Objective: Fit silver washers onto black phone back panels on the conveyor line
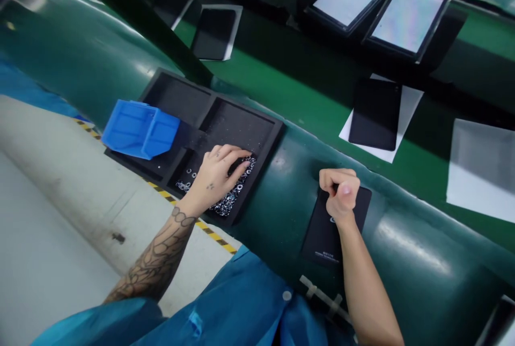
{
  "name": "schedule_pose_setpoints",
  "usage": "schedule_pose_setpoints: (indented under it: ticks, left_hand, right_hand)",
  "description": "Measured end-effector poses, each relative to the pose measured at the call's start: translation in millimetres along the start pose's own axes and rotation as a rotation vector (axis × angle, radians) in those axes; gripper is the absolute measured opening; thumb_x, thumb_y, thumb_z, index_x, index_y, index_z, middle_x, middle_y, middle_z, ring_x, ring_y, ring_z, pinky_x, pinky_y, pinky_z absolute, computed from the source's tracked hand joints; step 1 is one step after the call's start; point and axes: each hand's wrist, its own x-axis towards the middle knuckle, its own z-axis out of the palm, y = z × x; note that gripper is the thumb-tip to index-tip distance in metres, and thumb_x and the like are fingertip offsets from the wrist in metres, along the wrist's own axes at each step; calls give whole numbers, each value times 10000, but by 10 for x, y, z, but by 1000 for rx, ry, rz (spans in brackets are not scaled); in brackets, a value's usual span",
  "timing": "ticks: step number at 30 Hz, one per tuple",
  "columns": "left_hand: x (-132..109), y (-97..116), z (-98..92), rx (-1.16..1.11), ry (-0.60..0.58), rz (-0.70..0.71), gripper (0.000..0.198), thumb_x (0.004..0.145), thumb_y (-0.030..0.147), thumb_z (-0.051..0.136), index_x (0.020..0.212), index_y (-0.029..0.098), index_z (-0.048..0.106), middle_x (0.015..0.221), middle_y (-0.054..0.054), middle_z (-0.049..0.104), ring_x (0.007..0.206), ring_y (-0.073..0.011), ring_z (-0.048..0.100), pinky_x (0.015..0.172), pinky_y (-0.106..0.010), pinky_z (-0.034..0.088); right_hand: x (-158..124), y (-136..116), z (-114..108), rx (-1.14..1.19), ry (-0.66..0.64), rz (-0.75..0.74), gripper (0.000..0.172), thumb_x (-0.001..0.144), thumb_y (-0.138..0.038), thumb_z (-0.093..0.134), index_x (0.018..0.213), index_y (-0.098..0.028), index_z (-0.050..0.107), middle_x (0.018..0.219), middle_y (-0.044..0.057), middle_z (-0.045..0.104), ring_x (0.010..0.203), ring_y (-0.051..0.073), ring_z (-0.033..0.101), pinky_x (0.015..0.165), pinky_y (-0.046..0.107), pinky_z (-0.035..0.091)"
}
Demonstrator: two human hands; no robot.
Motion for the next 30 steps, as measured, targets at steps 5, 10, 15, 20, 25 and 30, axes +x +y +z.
schedule_pose_setpoints:
  ticks: [5, 10, 15, 20, 25, 30]
  left_hand:
    - [149, 0, -39, 46, -85, 70, 240, 1116, 332, 523, 1214, 272, 734, 1214, -93, 750, 1090, -312, 626, 863, -444, 416]
    - [187, -1, -45, 48, -102, 107, 224, 1123, 321, 519, 1061, 258, 724, 1155, -75, 781, 1049, -297, 642, 876, -454, 403]
    - [178, -23, -64, 31, -100, 101, 222, 1121, 346, 524, 1044, 261, 714, 1159, -71, 796, 1046, -302, 655, 883, -471, 412]
    - [113, -85, -83, -43, -64, 46, 228, 1128, 343, 508, 1010, 268, 687, 1157, -59, 821, 1062, -295, 696, 895, -477, 428]
    - [38, -121, -92, -77, 9, -5, 179, 1121, 324, 525, 1059, 266, 682, 1152, -50, 826, 1072, -282, 724, 920, -469, 463]
    - [-19, 11, -60, -164, 132, 3, 131, 1101, 289, 570, 1060, 254, 690, 1150, -59, 818, 1063, -268, 747, 957, -460, 532]
  right_hand:
    - [-53, 16, 35, -23, 30, -2, 668, 1029, -672, 511, 562, -250, 286, 499, -28, 200, 442, 141, 177, 549, 359, 74]
    - [-83, 24, 118, -54, 132, -56, 670, 1017, -674, 532, 560, -246, 293, 494, -27, 203, 440, 142, 188, 541, 366, 91]
    - [-65, 5, 116, -69, 133, 6, 690, 1002, -710, 521, 555, -243, 279, 497, -26, 183, 441, 144, 187, 549, 362, 85]
    - [-41, -17, 68, -95, 43, 24, 698, 1012, -734, 501, 561, -250, 277, 496, -30, 176, 434, 148, 178, 544, 364, 95]
    - [-58, -53, 11, -95, -69, -13, 666, 1040, -703, 487, 605, -245, 277, 523, -31, 187, 447, 144, 182, 556, 355, 84]
    - [-36, -64, -43, -56, -107, 24, 677, 1047, -729, 457, 603, -248, 285, 515, -32, 188, 442, 144, 171, 539, 365, 91]
